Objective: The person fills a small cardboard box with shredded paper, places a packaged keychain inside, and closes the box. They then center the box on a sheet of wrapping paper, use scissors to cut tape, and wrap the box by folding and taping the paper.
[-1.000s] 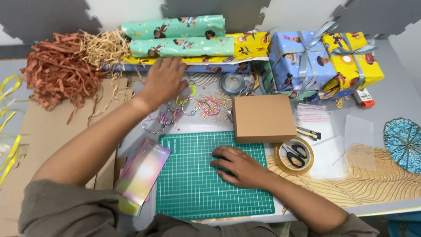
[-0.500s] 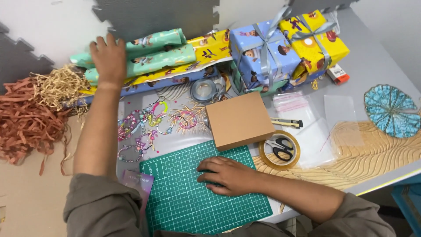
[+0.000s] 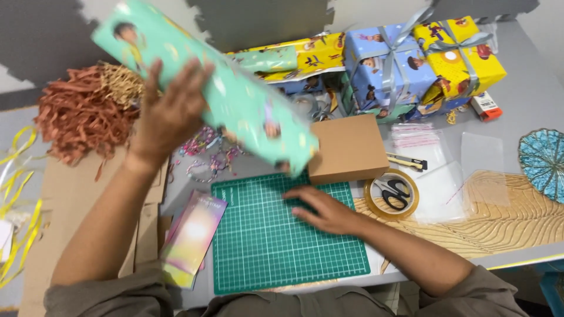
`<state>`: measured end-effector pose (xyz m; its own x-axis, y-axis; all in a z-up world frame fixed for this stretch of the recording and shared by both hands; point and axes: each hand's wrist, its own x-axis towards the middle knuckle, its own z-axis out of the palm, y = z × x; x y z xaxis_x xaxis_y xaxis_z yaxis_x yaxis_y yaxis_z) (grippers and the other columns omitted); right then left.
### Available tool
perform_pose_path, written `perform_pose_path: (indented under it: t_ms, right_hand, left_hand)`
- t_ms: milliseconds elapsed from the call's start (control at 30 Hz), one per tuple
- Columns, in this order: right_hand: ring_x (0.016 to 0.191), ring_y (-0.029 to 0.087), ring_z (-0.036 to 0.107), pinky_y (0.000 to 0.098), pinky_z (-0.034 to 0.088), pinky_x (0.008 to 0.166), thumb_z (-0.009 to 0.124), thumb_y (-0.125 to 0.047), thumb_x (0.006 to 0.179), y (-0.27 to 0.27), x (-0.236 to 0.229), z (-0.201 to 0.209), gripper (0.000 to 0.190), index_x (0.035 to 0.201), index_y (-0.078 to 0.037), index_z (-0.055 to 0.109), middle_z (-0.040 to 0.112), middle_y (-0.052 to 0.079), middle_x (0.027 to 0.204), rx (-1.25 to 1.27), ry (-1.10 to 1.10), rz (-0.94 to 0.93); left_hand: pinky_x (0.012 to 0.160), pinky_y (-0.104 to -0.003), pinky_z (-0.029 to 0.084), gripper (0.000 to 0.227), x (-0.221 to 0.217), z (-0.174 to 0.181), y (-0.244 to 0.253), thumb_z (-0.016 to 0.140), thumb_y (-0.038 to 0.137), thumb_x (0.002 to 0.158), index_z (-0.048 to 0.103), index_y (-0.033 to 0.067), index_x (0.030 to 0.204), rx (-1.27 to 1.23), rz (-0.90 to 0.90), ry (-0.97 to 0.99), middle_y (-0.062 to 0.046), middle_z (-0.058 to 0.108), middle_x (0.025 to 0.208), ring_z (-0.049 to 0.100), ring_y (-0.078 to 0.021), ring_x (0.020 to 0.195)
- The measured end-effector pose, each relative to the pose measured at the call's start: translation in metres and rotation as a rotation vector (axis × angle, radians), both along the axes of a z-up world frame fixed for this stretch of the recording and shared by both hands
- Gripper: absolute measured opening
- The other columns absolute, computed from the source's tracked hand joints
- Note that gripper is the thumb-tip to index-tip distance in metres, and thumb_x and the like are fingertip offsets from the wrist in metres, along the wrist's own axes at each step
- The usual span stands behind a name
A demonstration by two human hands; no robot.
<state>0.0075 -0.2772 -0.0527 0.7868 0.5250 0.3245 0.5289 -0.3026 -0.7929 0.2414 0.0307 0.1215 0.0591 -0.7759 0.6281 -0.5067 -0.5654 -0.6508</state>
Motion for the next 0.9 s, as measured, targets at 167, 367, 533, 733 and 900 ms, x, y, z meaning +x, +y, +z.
perform_pose_path:
  t_ms: [167, 367, 533, 733, 900]
  right_hand:
    - [0.149, 0.060, 0.036, 0.0710, 0.031, 0.125, 0.041, -0.007, 0.111, 0.014, -0.010, 0.012, 0.052, 0.154, 0.022, 0.039, 0.042, 0.046, 0.158, 0.406, 0.171, -0.076]
    - [0.147, 0.054, 0.046, 0.0705, 0.038, 0.122, 0.057, -0.009, 0.099, -0.023, -0.012, 0.031, 0.072, 0.165, 0.005, 0.031, 0.048, 0.037, 0.159, 0.545, 0.308, -0.088]
    - [0.143, 0.069, 0.045, 0.0848, 0.041, 0.113, 0.071, -0.009, 0.072, -0.037, -0.020, 0.056, 0.101, 0.164, -0.007, 0.029, 0.043, 0.046, 0.154, 0.747, 0.462, 0.113]
    - [0.134, 0.059, 0.060, 0.0669, 0.058, 0.101, 0.084, -0.020, 0.084, 0.002, -0.052, 0.090, 0.095, 0.165, -0.002, 0.037, 0.040, 0.035, 0.162, 0.363, 0.387, -0.003]
    - [0.106, 0.031, 0.077, 0.0467, 0.063, 0.091, 0.073, -0.008, 0.101, 0.001, -0.049, 0.084, 0.045, 0.146, -0.006, 0.066, 0.074, 0.017, 0.120, 0.141, 0.259, -0.279]
  left_hand:
    - [0.118, -0.075, 0.040, 0.016, -0.071, -0.061, 0.024, 0.067, 0.005, 0.100, 0.059, 0.0181, 0.099, -0.091, -0.202, -0.045, -0.005, 0.079, 0.144, 0.074, -0.0329, 0.130]
    - [0.127, -0.065, 0.038, 0.038, -0.127, -0.110, 0.036, 0.077, 0.023, 0.102, 0.066, 0.0306, 0.137, -0.268, -0.082, -0.072, 0.002, 0.068, 0.130, 0.055, -0.0218, 0.119]
    - [0.131, -0.065, 0.032, 0.033, -0.169, -0.103, 0.057, 0.070, 0.024, 0.102, 0.071, 0.0337, 0.133, -0.251, -0.100, -0.046, 0.002, 0.045, 0.122, 0.039, -0.0208, 0.117]
    - [0.118, -0.054, 0.044, 0.052, -0.185, -0.129, 0.071, 0.085, 0.016, 0.090, 0.059, 0.0370, 0.130, -0.199, -0.145, -0.027, 0.005, 0.052, 0.140, 0.052, -0.0244, 0.132]
    - [0.109, -0.045, 0.041, 0.046, -0.220, -0.130, 0.044, 0.077, 0.021, 0.098, 0.050, 0.0343, 0.132, -0.193, -0.146, 0.011, 0.009, 0.060, 0.147, 0.055, -0.0196, 0.130]
